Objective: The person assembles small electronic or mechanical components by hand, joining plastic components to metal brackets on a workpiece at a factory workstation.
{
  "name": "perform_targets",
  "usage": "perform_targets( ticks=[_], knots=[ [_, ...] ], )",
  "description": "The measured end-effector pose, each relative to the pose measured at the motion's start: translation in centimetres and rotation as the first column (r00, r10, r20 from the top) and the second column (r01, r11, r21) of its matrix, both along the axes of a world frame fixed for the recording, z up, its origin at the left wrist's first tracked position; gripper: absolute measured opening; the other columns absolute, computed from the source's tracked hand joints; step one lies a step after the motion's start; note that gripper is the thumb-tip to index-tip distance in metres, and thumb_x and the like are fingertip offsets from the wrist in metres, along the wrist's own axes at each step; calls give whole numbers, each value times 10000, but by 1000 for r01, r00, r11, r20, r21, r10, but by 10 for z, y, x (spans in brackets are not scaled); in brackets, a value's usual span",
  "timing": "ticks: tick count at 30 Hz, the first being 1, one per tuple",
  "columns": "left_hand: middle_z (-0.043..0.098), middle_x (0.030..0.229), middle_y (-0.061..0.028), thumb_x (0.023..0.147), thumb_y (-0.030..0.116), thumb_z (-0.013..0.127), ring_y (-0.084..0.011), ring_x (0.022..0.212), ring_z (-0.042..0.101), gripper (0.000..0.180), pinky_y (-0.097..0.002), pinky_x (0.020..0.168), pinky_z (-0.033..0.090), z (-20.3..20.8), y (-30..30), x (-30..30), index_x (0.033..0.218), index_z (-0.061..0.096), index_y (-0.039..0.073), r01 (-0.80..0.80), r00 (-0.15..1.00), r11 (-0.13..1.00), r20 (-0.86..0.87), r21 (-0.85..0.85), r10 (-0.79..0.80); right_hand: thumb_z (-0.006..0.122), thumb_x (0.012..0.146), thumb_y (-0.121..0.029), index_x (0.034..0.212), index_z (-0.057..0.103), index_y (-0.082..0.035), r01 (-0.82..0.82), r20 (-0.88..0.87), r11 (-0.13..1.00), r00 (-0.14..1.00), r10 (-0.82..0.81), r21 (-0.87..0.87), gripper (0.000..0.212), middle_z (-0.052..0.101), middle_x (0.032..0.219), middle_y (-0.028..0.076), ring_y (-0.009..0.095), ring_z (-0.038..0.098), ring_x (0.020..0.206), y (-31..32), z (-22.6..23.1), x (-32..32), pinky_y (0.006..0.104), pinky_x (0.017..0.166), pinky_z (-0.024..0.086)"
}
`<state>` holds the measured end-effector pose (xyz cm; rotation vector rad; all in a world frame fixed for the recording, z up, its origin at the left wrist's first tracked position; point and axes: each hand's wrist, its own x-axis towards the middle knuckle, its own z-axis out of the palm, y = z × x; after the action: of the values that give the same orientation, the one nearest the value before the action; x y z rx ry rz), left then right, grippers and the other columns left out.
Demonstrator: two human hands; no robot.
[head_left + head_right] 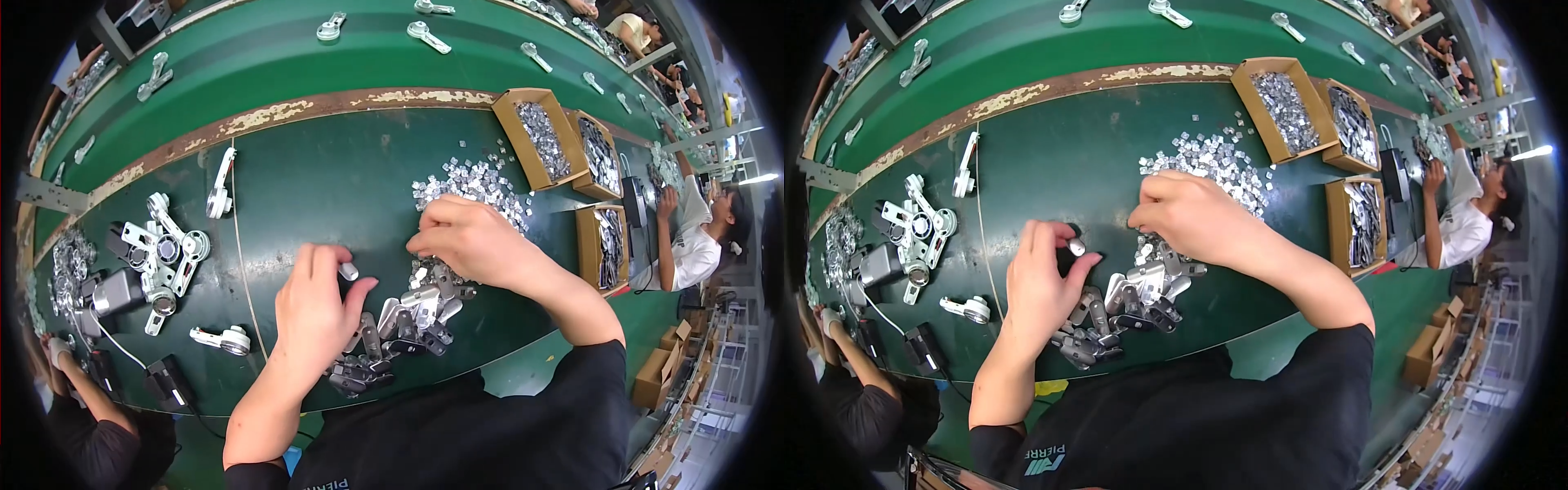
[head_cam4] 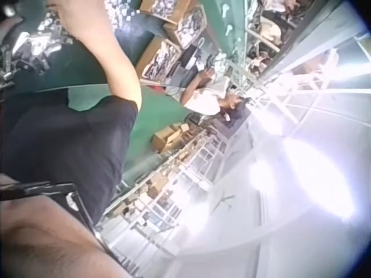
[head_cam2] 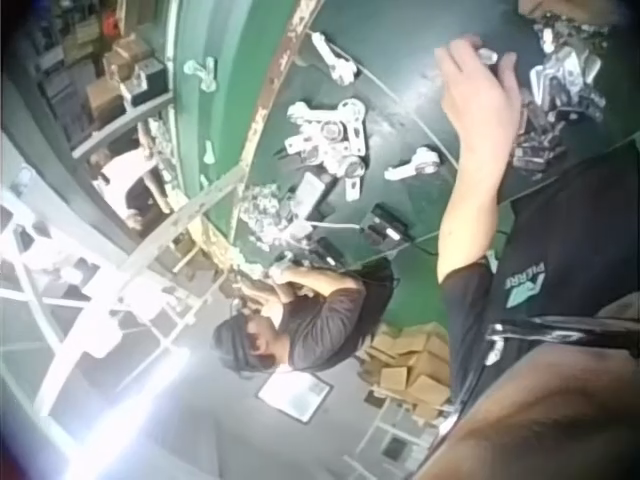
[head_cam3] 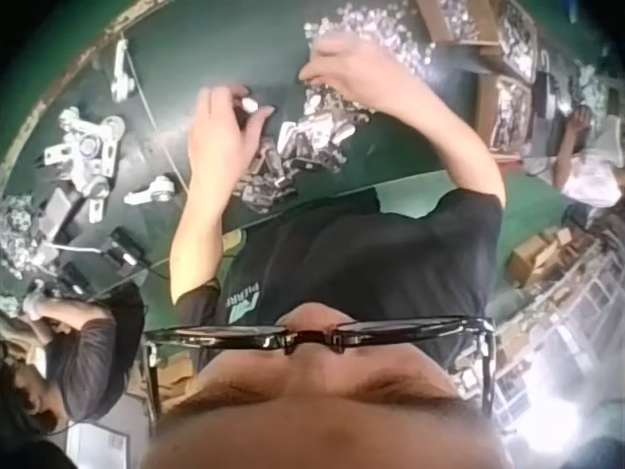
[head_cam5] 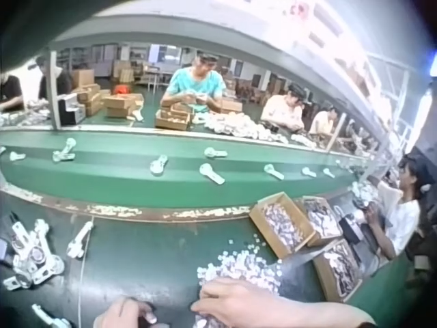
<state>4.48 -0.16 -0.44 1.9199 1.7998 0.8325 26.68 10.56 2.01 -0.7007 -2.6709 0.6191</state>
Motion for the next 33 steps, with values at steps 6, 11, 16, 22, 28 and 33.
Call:
perform_targets(
  ticks=[6, 11, 16, 22, 28, 33],
  knots=[
    [543, 968, -126, 761, 353, 792, -296, 798, 625, 643, -409, 635, 521, 7, -3, 6, 1239, 526, 15, -253, 946, 967, -220, -35, 240, 638, 682, -35, 807, 659, -47, -169, 127, 975, 980, 151, 142, 127, 538, 811, 50, 232, 571, 802, 3, -8, -8, 342, 709, 503],
    [557, 990, -113, 777, 298, 779, -323, 811, 630, 498, -424, 646, 523, 2, -4, -2, 1166, 570, 70, -259, 934, 964, -269, -54, 236, 622, 732, -49, 881, 632, -35, -185, 247, 956, 961, 128, 225, 150, 527, 853, 72, 243, 569, 853, -3, -7, -1, 346, 750, 501],
    [572, 995, -110, 751, 148, 785, -323, 833, 633, 413, -422, 696, 526, 6, -1, -14, 1113, 599, 81, -208, 968, 976, -154, -69, 196, 680, 767, -31, 934, 651, -21, -111, 55, 991, 993, 107, 80, 170, 567, 817, 90, 265, 595, 814, 1, -16, 3, 364, 720, 508],
    [573, 821, -67, 767, -93, 697, -158, 698, 576, 383, -269, 657, 513, 2, 2, -19, 1115, 610, 41, -66, 988, 998, 137, -16, 68, 668, 834, -18, 917, 676, -11, 119, -169, 972, 973, -155, -204, 83, 650, 872, 110, 278, 653, 776, 16, -4, 9, 364, 666, 525],
    [620, 834, -57, 797, -55, 726, -93, 701, 623, 264, -220, 625, 530, -7, 3, -18, 1037, 619, -25, -128, 828, 991, 546, -35, 127, 703, 706, -4, 862, 713, -57, -86, -64, 994, 994, 90, 72, 164, 563, 832, 43, 224, 574, 796, 12, -6, 5, 336, 670, 491],
    [654, 874, -32, 821, -77, 704, -88, 740, 651, 255, -206, 649, 525, -7, 1, -18, 1050, 605, -24, -94, 703, 981, 687, -168, 185, 625, 684, -78, 814, 674, -46, -277, 134, 941, 958, 254, 195, 143, 512, 831, 41, 207, 530, 796, 15, -2, -8, 324, 710, 479]
  ],
)
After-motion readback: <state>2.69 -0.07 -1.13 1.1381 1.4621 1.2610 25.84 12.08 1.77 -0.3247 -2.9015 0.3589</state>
